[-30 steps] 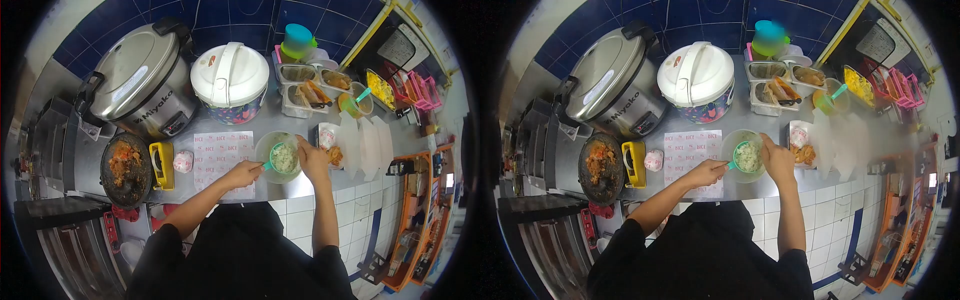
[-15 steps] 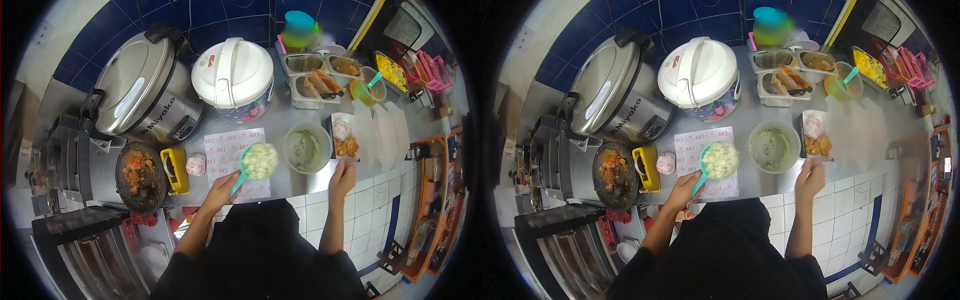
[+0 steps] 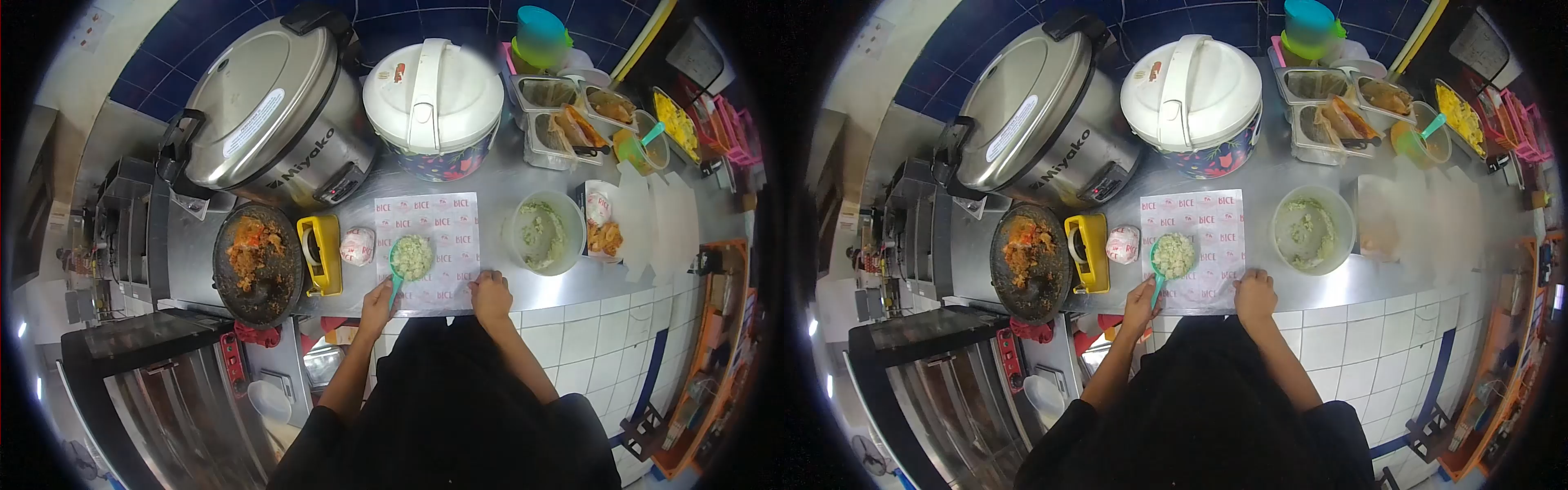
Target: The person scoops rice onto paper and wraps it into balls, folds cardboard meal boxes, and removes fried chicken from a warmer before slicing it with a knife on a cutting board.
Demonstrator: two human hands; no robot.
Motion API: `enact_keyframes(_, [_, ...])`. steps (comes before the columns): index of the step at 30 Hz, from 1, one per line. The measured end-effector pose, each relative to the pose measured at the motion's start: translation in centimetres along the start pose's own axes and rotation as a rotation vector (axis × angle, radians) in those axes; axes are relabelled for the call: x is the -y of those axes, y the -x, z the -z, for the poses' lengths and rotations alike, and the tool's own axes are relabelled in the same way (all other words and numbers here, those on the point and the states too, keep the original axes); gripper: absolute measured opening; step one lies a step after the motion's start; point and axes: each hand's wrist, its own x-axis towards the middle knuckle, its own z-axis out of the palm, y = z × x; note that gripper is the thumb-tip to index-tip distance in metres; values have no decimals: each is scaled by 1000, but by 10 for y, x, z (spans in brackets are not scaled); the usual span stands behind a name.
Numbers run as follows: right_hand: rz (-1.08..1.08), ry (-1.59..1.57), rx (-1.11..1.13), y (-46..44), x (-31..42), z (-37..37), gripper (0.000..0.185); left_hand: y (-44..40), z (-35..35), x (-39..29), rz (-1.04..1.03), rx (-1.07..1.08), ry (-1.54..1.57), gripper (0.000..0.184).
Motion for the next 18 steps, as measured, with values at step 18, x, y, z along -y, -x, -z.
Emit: enact_keyframes(18, [-185,-1138,133,17,21,20,58,5,-11,9,-486,-313,-424,44])
